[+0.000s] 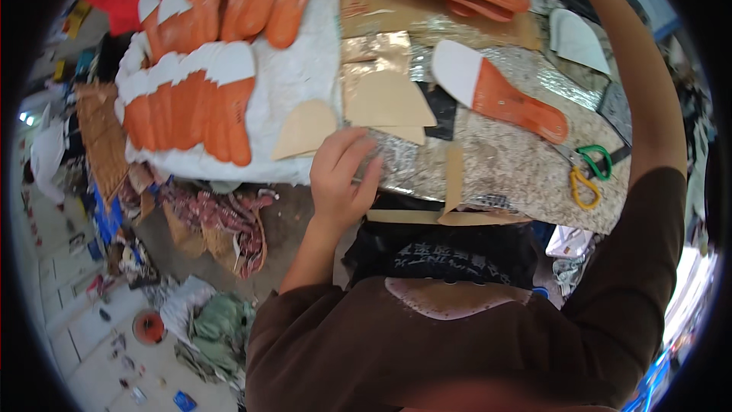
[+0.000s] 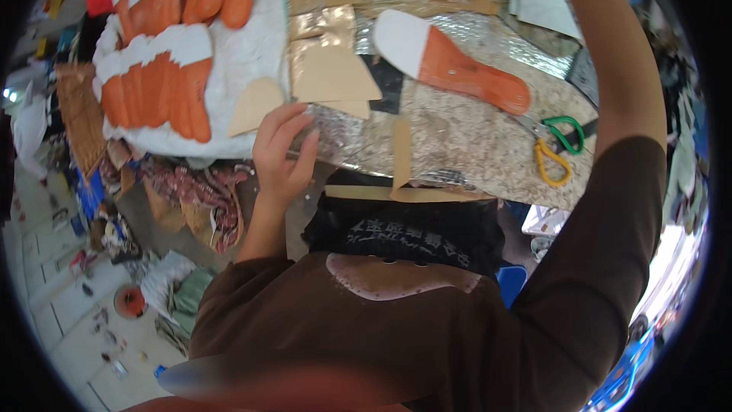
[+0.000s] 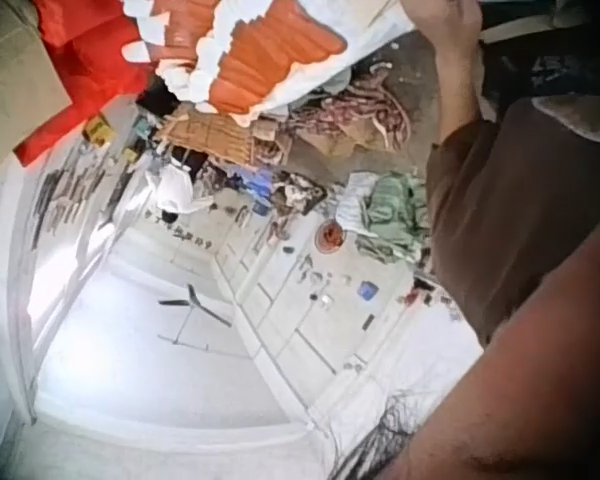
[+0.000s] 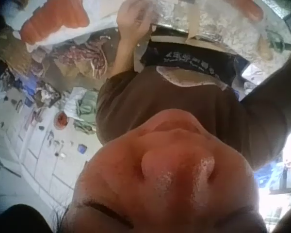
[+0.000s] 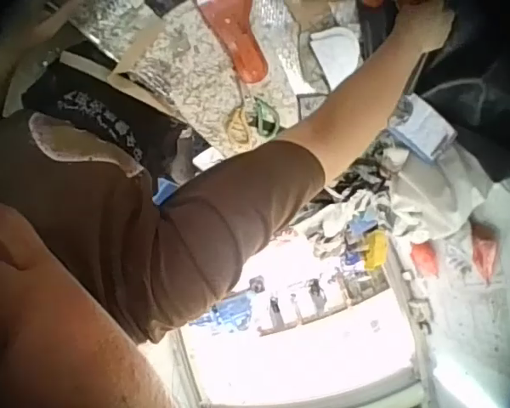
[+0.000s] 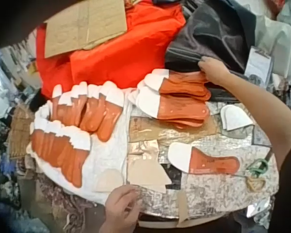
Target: Applying adhesive strips and trimming materials on shoe outsoles and insoles.
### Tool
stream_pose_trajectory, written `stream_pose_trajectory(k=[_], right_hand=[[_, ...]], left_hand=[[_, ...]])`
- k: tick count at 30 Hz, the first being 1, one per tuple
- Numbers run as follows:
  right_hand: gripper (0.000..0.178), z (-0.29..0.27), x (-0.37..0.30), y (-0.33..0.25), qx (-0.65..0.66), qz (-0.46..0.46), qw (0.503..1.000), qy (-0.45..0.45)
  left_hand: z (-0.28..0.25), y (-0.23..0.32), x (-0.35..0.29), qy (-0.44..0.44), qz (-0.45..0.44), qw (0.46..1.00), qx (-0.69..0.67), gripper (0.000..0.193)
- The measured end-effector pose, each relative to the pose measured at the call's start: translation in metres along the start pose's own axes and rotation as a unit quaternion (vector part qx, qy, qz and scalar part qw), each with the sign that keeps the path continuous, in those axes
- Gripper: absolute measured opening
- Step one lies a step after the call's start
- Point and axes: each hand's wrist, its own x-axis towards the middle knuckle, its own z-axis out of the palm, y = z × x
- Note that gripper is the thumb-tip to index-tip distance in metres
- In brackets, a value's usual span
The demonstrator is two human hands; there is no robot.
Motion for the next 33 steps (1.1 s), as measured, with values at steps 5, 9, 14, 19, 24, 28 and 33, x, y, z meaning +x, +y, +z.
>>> stream_pose_trajectory(k=[5, 9, 14, 19, 24, 28, 33], right_hand=[[0.013, 0.046, -0.024, 0.027, 0.583, 0.326, 0.738, 0.098], [0.028, 0.072, -0.084, 0.143, 0.566, 0.343, 0.744, 0.095], [0.033, -0.048, -0.154, 0.042, 0.638, 0.267, 0.722, 0.013], [0.029, -0.129, -0.285, 0.005, 0.628, 0.315, 0.711, 0.031], [0.012, -0.161, -0.411, -0.034, 0.579, 0.375, 0.724, 0.021], [0.012, -0.167, -0.506, -0.079, 0.616, 0.473, 0.629, -0.037], [0.014, -0.133, -0.625, -0.121, 0.530, 0.553, 0.637, -0.080]], left_hand=[[0.007, -0.034, 0.025, -0.009, -0.018, 0.997, 0.079, 0.026], [0.032, -0.039, 0.065, -0.092, -0.013, 0.992, 0.090, 0.039], [0.025, -0.056, 0.071, -0.111, -0.050, 0.972, 0.199, 0.046], [0.030, -0.053, 0.071, -0.181, -0.129, 0.975, 0.023, 0.043], [-0.029, -0.059, 0.068, -0.106, -0.219, 0.933, -0.264, 0.038], [-0.080, -0.089, 0.050, -0.139, -0.269, 0.918, -0.254, 0.037], [-0.075, -0.132, 0.038, -0.227, -0.232, 0.942, 0.081, 0.037]])
